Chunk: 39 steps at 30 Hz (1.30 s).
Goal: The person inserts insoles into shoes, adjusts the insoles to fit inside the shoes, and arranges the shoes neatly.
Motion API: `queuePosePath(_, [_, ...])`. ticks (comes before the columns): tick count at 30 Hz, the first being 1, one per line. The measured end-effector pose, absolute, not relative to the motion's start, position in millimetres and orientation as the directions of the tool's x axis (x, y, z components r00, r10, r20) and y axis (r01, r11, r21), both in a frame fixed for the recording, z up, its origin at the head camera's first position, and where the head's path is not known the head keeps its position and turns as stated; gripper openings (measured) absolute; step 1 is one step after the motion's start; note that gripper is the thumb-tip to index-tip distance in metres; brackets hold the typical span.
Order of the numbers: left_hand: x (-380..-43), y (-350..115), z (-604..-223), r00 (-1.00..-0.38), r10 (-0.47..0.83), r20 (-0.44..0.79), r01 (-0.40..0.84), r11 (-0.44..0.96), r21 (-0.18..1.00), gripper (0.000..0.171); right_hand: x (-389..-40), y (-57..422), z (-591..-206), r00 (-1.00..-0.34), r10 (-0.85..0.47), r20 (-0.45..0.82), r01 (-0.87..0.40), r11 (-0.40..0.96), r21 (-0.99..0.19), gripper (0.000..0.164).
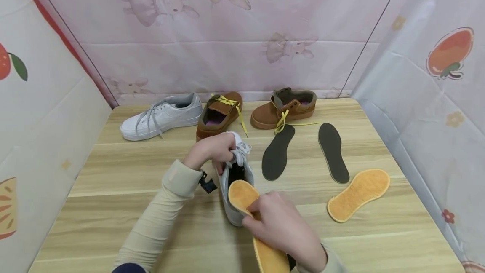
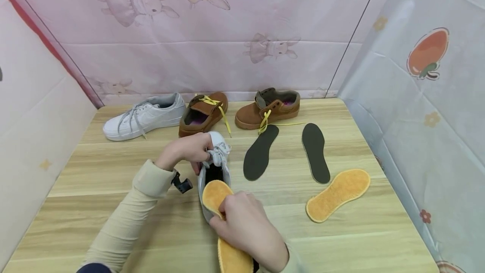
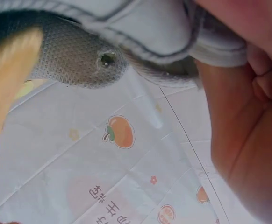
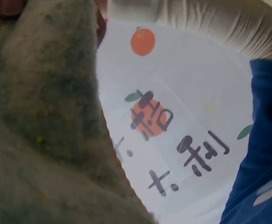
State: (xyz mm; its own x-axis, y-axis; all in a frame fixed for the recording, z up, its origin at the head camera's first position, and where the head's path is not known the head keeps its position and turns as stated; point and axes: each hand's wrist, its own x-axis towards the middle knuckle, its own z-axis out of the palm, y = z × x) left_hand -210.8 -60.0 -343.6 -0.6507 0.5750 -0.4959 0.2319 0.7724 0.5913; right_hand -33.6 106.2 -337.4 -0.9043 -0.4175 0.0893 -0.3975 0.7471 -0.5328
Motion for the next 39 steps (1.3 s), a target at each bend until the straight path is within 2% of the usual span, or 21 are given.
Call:
queuePosePath(9, [-207.6,-59.1,-343.2,-0.672,0.555,-0.489,0.223,0.782,0.581,0.035,-46.1,91.1,-349.2,-0.922,-0.366,0.126,-0.379,0.786,-0.488,0.039])
queuePosePath(19, [-207.8,-59.8,-346.6,-0.684,0.573,-0.452,0.259,0.769,0.584,0.041,-55.1,85.8,-354.1,-0.917,-0.390,0.079,-0.373,0.774,-0.511,0.039])
queuePosePath(30, [-205.5,-59.4,-345.4,-0.683,0.582,-0.442,0.272,0.764,0.585,0.040,-61.1,81.0,-359.1,-0.901,-0.417,0.118,-0.422,0.784,-0.455,0.039])
queuePosePath(39, [-204.9,-59.7,-344.8,-0.688,0.588,-0.426,0.289,0.760,0.583,0.040,-65.1,79.8,-362.5,-0.899,-0.416,0.134,-0.429,0.780,-0.455,0.039])
